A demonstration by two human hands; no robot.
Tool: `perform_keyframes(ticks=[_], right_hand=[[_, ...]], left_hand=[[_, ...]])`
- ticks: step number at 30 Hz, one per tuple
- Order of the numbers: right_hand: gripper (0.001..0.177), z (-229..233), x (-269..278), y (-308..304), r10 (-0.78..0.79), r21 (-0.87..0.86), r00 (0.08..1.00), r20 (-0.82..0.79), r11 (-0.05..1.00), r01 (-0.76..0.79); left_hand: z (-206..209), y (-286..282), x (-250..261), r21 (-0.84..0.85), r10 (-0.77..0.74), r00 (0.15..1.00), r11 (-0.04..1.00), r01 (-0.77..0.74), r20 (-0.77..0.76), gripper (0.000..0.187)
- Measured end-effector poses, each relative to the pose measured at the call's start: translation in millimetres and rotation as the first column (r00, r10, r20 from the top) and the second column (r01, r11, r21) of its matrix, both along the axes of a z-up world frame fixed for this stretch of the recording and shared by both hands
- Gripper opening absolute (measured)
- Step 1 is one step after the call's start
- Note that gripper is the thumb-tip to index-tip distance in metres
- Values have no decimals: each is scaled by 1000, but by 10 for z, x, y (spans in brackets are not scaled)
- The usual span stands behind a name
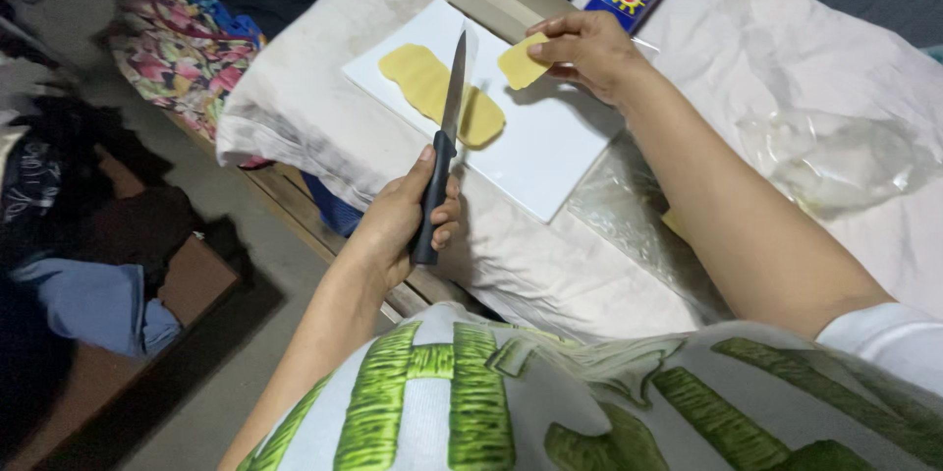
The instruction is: The person unwraps a block of cheese and uses a knife to slice thin pieces from it. The slices are placed one by one onto a white cutting board. The person continues slicing until several pieces are arranged on the board.
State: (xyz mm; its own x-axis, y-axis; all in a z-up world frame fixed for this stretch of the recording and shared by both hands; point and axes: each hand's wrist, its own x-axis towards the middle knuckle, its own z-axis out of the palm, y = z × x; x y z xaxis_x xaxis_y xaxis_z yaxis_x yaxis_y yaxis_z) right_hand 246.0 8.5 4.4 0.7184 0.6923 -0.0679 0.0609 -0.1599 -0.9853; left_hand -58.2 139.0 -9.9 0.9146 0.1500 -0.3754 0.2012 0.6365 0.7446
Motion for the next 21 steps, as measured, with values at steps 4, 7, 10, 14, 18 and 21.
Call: perform_keyframes(ticks=[4, 7, 10, 14, 18, 21], right_hand=[[26, -121, 38, 434, 7, 24, 1000, 12, 1000, -8], [27, -166, 63, 709, 7, 14, 1000, 8, 1000, -7], [28, -251, 113, 964, 25, 45, 1000, -15, 999, -24], [28, -381, 206, 1196, 45, 118, 999, -23, 992, -42], [25, -501, 324, 1369, 125, 206, 992, 9, 971, -124], [24, -613, 357, 1502, 102, 176, 979, 179, 975, -134]], left_hand=[[-13, 235, -21, -51, 20, 1000, 999, -21, -4, 52], [-36, 417, -19, -87, -2, 1000, 996, 4, 17, 51], [-50, 595, 1, -83, -23, 1000, 996, 25, 17, 50], [-48, 820, 60, -67, -34, 999, 997, 34, 2, 50], [-37, 1050, 112, -61, -40, 999, 997, 40, -10, 50], [-17, 1178, 138, -73, -48, 999, 996, 46, -21, 50]])
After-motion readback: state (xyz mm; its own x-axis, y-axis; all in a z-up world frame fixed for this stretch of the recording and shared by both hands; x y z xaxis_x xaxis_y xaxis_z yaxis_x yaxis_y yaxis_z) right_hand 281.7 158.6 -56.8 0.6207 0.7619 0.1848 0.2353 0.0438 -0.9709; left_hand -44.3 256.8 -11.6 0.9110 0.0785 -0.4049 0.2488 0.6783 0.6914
